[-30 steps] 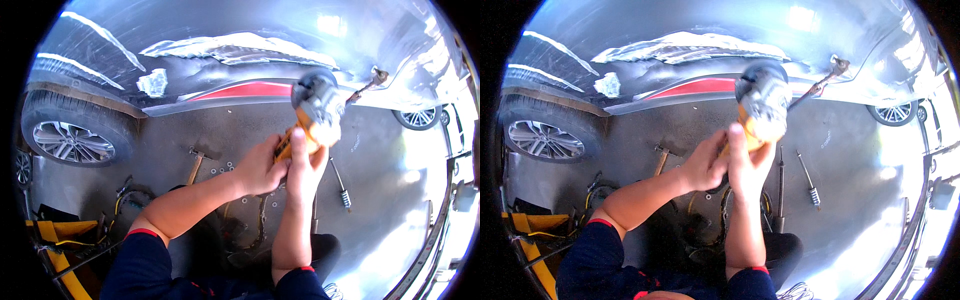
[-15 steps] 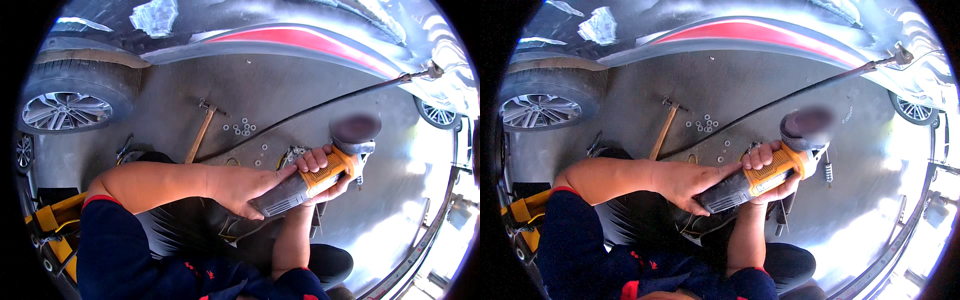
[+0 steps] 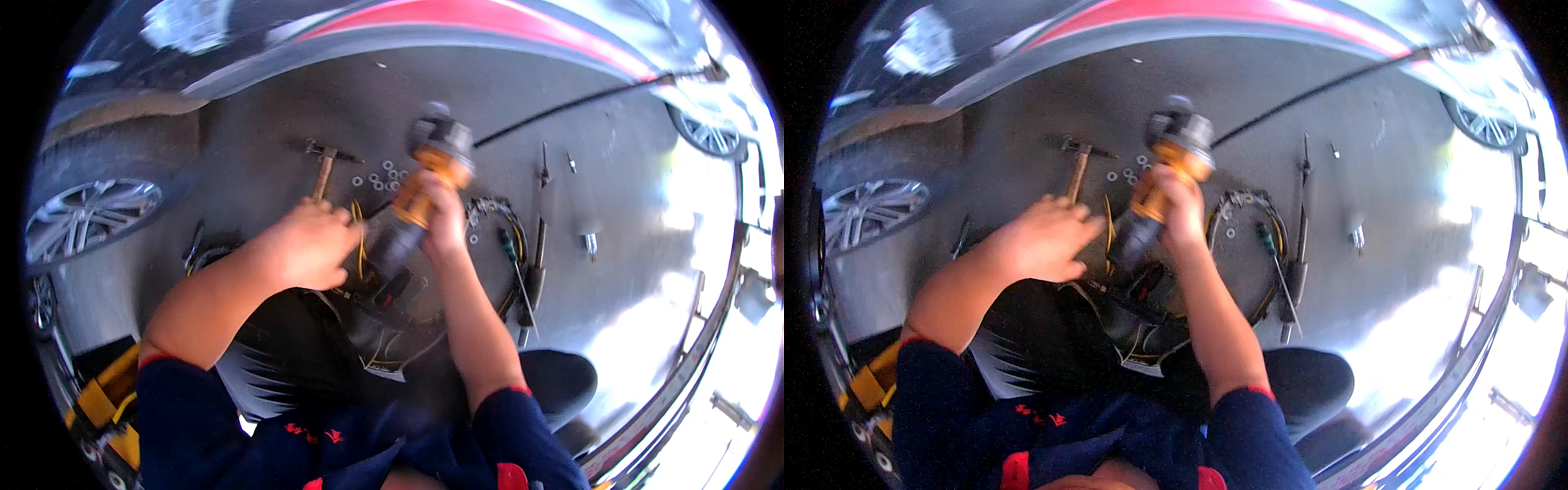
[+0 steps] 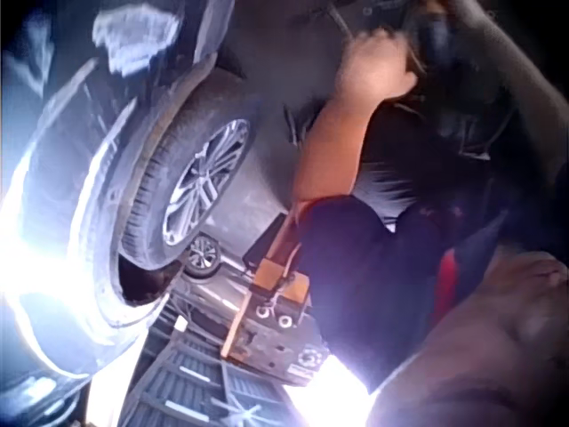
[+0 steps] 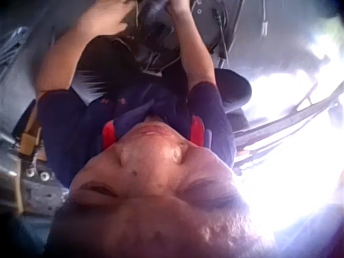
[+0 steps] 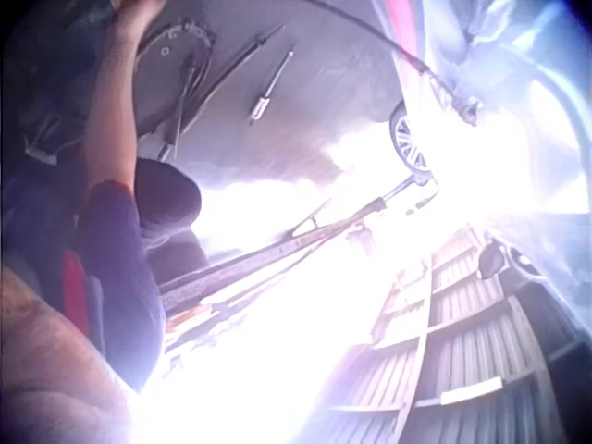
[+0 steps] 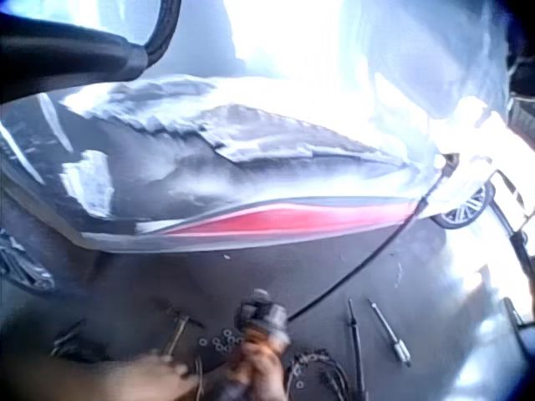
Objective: The person pulls a metal rod attached to rings on a car door, removes the rings by hand, strikes the metal panel with a hammer, and then uses an angle grinder on the damaged area.
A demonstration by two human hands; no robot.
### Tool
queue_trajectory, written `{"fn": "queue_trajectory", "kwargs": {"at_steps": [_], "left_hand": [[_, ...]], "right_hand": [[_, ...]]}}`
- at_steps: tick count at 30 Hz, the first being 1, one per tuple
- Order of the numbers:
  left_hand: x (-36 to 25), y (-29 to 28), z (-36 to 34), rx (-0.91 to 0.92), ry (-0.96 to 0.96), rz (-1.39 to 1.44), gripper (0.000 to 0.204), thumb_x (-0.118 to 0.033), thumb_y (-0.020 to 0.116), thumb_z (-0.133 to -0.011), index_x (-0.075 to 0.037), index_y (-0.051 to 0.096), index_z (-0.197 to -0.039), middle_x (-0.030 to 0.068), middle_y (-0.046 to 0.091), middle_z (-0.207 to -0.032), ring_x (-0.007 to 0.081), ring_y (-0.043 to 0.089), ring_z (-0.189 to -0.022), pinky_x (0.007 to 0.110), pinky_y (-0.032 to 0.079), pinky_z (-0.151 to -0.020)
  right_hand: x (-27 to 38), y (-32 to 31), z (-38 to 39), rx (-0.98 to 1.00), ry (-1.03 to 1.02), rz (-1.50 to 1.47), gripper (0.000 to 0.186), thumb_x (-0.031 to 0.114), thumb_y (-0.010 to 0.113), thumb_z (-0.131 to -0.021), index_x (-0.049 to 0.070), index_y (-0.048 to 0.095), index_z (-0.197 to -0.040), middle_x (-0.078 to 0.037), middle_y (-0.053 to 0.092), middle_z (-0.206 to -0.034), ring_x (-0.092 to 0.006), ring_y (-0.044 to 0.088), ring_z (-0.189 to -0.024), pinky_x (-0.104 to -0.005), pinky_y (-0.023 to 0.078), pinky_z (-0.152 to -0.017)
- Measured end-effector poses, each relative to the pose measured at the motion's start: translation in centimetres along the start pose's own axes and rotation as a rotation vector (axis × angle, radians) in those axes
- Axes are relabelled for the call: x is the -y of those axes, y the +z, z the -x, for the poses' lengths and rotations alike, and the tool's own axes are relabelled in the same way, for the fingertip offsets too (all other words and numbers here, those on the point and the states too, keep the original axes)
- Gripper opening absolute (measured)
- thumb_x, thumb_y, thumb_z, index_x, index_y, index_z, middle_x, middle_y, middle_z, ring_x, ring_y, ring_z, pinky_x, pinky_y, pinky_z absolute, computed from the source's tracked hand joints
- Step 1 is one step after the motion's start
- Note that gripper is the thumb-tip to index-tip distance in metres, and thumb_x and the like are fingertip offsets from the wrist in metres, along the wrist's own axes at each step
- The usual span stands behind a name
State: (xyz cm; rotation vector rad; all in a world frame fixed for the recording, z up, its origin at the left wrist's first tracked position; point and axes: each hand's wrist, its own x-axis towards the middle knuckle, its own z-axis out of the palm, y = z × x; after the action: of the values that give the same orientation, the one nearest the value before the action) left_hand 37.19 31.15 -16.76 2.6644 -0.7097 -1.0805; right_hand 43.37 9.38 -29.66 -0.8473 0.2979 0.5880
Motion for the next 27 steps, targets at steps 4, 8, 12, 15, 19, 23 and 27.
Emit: {"fn": "queue_trajectory", "kwargs": {"at_steps": [4, 8, 12, 15, 19, 23, 27], "left_hand": [[0.4, -0.9, 0.9, -0.114, -0.026, 0.165, 0.072, -0.031, 0.075, -0.088, 0.0, 0.049, -0.148, 0.0231, 0.063, -0.125, 0.0413, 0.062, -0.119, 0.051, 0.049, -0.103], [-1.5, -1.4, 1.2, -0.137, 0.019, 0.183, 0.074, -0.028, 0.076, -0.089, -0.003, 0.047, -0.152, 0.0221, 0.062, -0.125, 0.0413, 0.062, -0.119, 0.05, 0.049, -0.104], [-1.9, -1.8, 0.1, -0.024, -0.023, 0.119, 0.075, -0.026, 0.078, -0.087, -0.004, 0.047, -0.152, 0.0222, 0.062, -0.127, 0.0402, 0.062, -0.121, 0.048, 0.049, -0.105], [-2.0, -1.9, -1.8, -0.008, 0.024, 0.103, 0.074, -0.026, 0.077, -0.087, -0.003, 0.047, -0.152, 0.0227, 0.063, -0.127, 0.0409, 0.062, -0.121, 0.049, 0.049, -0.105], [-1.1, -1.3, -3.6, -0.039, 0.095, 0.142, 0.067, -0.025, 0.073, -0.09, -0.002, 0.05, -0.149, 0.0221, 0.064, -0.123, 0.04, 0.063, -0.117, 0.047, 0.048, -0.106], [-2.5, -1.8, -5.2, -0.015, 0.112, 0.162, 0.068, -0.022, 0.073, -0.09, -0.001, 0.048, -0.15, 0.0218, 0.063, -0.124, 0.0409, 0.062, -0.119, 0.048, 0.048, -0.106], [-4.9, -2.8, -6.4, 0.072, 0.058, 0.206, 0.074, -0.018, 0.074, -0.09, -0.005, 0.043, -0.156, 0.0263, 0.059, -0.139, 0.0446, 0.055, -0.132, 0.048, 0.044, -0.113]], "right_hand": [[-5.4, 3.3, -10.6, -0.254, -0.034, 0.59, 0.044, 0.012, 0.079, -0.083, 0.001, 0.059, -0.121, -0.009, 0.07, -0.103, -0.0235, 0.07, -0.088, -0.0387, 0.058, -0.079], [-7.5, 2.2, -18.2, -0.431, -0.134, 1.019, 0.058, 0.024, 0.085, -0.08, -0.001, 0.062, -0.127, -0.02, 0.074, -0.116, -0.0318, 0.073, -0.111, -0.0415, 0.057, -0.095], [-8.0, 1.8, -21.2, -0.423, -0.06, 1.032, 0.06, 0.026, 0.086, -0.079, 0.002, 0.062, -0.129, -0.018, 0.074, -0.119, -0.0328, 0.071, -0.116, -0.0417, 0.056, -0.098], [-6.4, 0.5, -21.6, -0.247, -0.089, 1.302, 0.057, 0.037, 0.081, -0.084, 0.001, 0.065, -0.125, -0.019, 0.074, -0.12, -0.0347, 0.071, -0.114, -0.0413, 0.056, -0.097], [3.0, -0.2, -14.2, 0.324, -0.007, 1.726, 0.057, 0.045, 0.072, -0.091, 0.0, 0.066, -0.126, -0.02, 0.072, -0.123, -0.0339, 0.068, -0.12, -0.0431, 0.053, -0.1], [18.2, -10.1, -3.7, 0.694, 0.339, 1.532, 0.061, 0.04, 0.069, -0.099, 0.004, 0.057, -0.147, -0.013, 0.067, -0.141, -0.0267, 0.064, -0.129, -0.0425, 0.05, -0.109], [24.6, -29.6, 6.1, -0.102, 0.421, 1.754, 0.049, 0.036, 0.066, -0.1, 0.0, 0.063, -0.133, -0.023, 0.069, -0.126, -0.033, 0.07, -0.114, -0.0448, 0.055, -0.097]]}}
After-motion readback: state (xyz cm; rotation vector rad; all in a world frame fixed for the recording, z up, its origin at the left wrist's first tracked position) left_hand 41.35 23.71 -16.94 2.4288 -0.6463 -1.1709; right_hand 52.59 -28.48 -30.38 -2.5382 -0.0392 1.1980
